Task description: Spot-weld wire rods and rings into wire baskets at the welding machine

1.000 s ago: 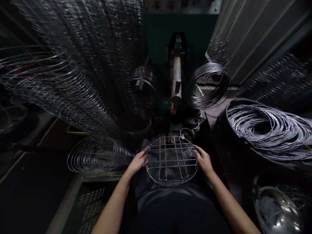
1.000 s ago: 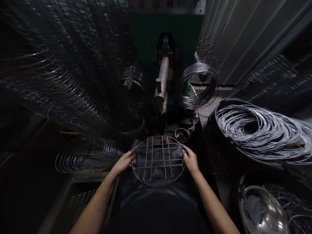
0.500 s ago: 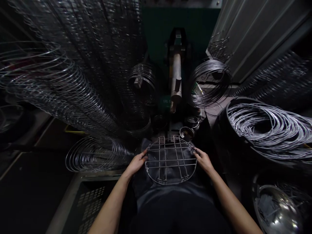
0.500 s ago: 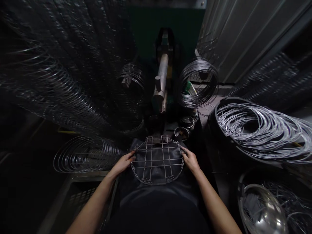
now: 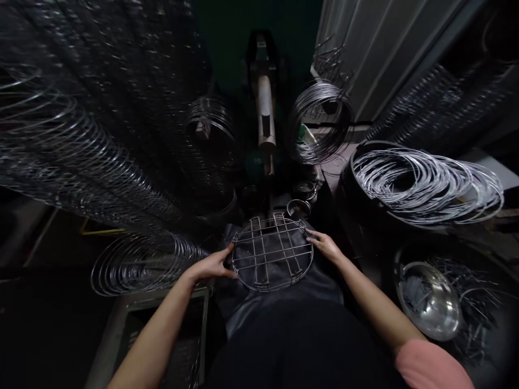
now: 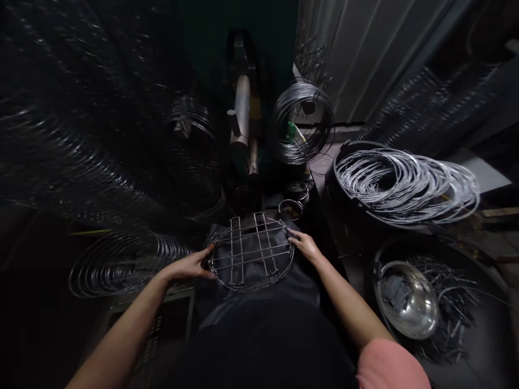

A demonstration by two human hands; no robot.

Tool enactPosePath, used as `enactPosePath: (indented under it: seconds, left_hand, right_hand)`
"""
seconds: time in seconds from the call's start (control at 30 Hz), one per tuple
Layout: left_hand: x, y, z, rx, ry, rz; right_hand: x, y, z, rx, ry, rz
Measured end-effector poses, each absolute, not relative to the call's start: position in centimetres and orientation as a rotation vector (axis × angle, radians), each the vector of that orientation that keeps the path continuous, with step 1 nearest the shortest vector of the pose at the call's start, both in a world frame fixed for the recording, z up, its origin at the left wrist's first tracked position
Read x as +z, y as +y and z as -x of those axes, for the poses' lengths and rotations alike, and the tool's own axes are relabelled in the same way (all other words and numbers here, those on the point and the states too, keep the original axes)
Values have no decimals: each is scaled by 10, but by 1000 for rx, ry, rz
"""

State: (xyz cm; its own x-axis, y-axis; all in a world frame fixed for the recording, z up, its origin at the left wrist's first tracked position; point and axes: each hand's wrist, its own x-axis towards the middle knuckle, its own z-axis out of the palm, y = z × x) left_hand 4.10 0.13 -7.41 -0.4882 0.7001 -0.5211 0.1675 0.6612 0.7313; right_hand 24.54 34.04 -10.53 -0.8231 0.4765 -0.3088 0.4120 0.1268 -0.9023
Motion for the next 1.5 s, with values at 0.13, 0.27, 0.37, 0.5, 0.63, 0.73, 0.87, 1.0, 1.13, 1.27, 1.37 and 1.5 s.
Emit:
enactPosePath:
  seconds: [0.13,0.27,0.37,0.5,0.63,0.73,0.87,1.0,1.13,1.27,1.37,1.5]
  left_hand:
    - [-78,10,-59,620,2090,-746]
    - [-82,11,-74,475,2209,-753]
    - [-83,11,-81,379,2296,-753]
    - [-85,10,-85,389,2330,-791]
    - [-95,-2,-83,616,2297,-894]
    - [-98,-18,-72,819,2225,-947]
    - [-69,-46,-40,1149,2343,-587]
    - [-1,-65,-17,1770,2352,-247]
    - [60,-43,-27,2453,1911,-248]
    - [72,5,-53,2578,1414,-318]
    - [54,31,-71,2442,1151,-272]
    - [32,47,-80,2293,1005,-171]
  right_hand:
    - [-110,338,-246,1757,-2343,897]
    - [-118,335,-250,1738,-2347,887]
    - [-121,330,-252,1707,-2341,885]
    - [-116,320,-256,1676,-2310,877]
    - [-109,308,-266,1600,-2294,841]
    - [-109,306,-271,1546,-2341,801]
    - [-109,319,-270,1488,-2428,803]
    - [-79,337,-256,1242,-2357,756]
    - [-18,330,-229,959,-2299,511]
    - [25,308,-204,885,-2297,346]
    - [32,303,-198,912,-2286,349]
    - [25,308,-207,1044,-2229,437]
